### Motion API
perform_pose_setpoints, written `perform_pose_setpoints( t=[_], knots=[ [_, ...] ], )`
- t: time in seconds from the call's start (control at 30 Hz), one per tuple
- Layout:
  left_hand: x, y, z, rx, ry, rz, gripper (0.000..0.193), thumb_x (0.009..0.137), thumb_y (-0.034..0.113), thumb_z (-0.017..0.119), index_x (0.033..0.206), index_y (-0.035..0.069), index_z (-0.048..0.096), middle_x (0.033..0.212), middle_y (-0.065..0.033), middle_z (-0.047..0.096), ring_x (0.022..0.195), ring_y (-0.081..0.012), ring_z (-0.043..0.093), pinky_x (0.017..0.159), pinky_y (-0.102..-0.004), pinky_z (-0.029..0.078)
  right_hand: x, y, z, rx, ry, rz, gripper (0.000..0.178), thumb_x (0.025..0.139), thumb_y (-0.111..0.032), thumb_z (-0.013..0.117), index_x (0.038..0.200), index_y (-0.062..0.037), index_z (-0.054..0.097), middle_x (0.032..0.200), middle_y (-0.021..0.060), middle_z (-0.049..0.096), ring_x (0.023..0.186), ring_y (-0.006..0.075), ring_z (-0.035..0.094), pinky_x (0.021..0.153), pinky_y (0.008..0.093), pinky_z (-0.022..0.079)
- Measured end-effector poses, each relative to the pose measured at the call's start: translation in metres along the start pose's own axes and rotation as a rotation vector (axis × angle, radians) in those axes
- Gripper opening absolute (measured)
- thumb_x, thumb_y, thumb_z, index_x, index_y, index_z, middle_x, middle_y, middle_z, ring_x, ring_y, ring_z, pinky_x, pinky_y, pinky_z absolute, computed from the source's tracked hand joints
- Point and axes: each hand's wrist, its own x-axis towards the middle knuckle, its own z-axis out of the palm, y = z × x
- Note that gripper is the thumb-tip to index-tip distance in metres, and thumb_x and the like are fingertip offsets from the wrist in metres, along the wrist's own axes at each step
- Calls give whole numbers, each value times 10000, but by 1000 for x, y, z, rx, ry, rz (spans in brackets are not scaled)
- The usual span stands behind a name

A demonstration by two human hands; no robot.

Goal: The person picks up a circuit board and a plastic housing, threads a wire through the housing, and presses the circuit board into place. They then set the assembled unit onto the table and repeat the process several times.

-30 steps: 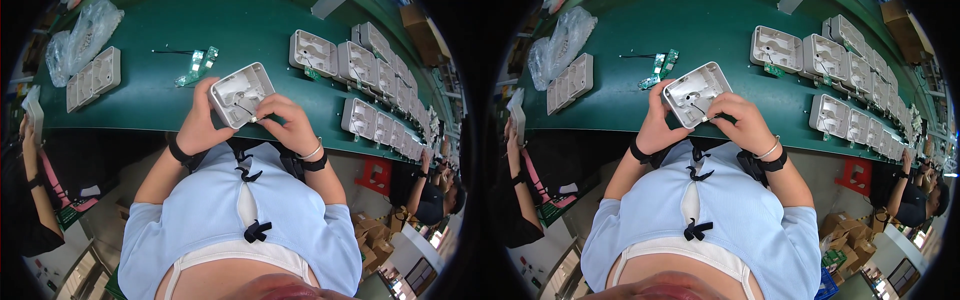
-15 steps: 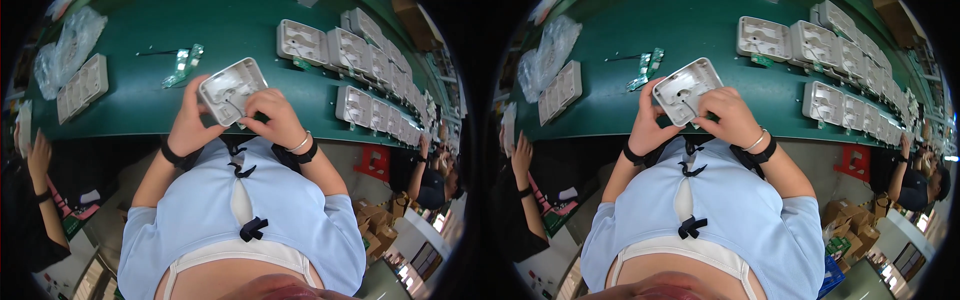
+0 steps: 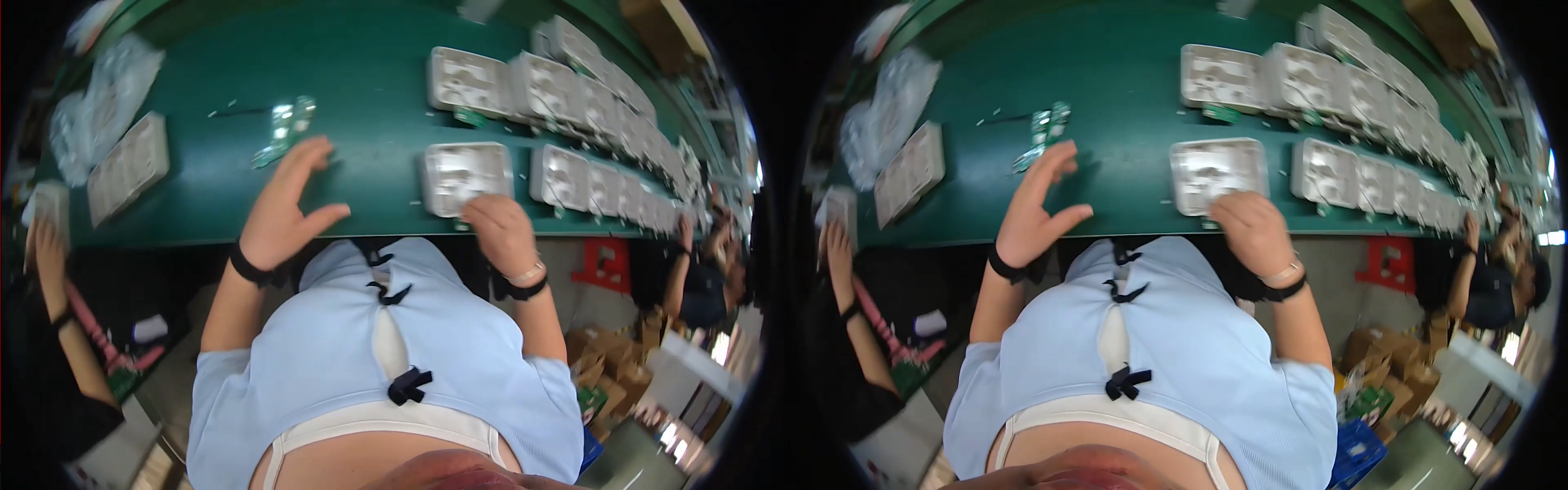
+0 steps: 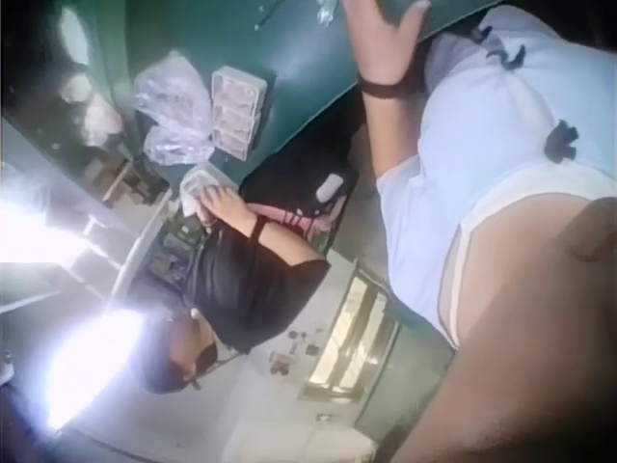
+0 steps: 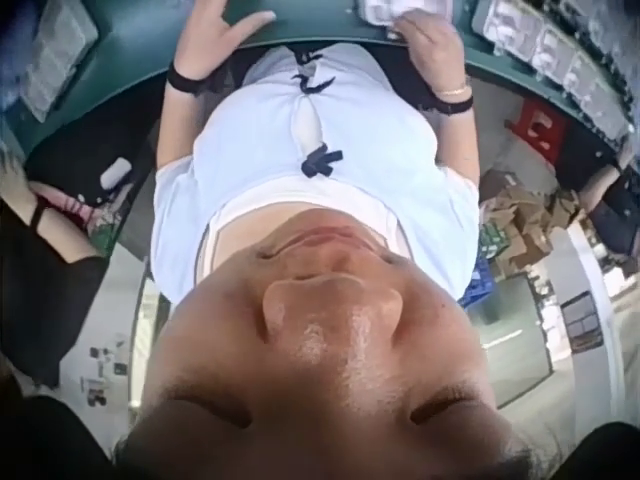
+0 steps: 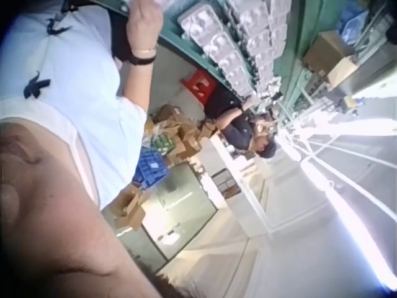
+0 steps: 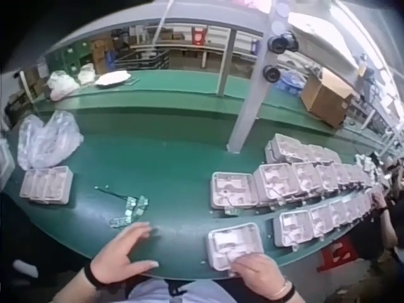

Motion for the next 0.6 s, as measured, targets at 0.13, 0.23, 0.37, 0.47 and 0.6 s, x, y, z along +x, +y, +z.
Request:
perform_pose_setpoints(
  t=[0.13,0.23,0.37,0.47,0.6],
  knots=[
    [-8,-35,-53,530,405,-90,780,854,410,845,1435,-15,543,1511,-298,485,1398,-475,468,1168,-544,382,-25,12,-23,-215,-11,96,230,795,25,721,1018,-28,732,1059,128,736,972,351,695,847,447,554],
    [-23,-64,-92,844,590,-270,827,852,508,814,1433,-16,544,1498,-331,477,1394,-493,457,1157,-564,376,-31,25,-31,-322,-50,97,212,834,32,703,1039,-18,728,1104,126,732,989,357,691,855,455,549],
    [-34,-107,-123,1078,683,-448,895,832,613,787,1435,-5,547,1484,-366,461,1392,-508,446,1154,-592,358,-23,22,-30,-381,-62,105,217,862,-10,691,1078,-19,715,1121,121,718,1008,347,681,853,448,539],
    [-36,-124,-142,1102,680,-569,905,818,644,782,1433,17,560,1490,-360,453,1392,-504,447,1154,-612,346,-9,1,-41,-451,-71,101,210,884,0,686,1093,-5,709,1124,132,715,1006,355,678,861,443,538],
    [-34,-139,-161,1032,616,-787,862,810,655,781,1423,78,596,1516,-308,459,1398,-483,460,1145,-644,336,13,-25,-42,-221,-3,183,214,917,30,669,1127,18,704,1127,156,705,993,355,680,870,403,541]
  ],
)
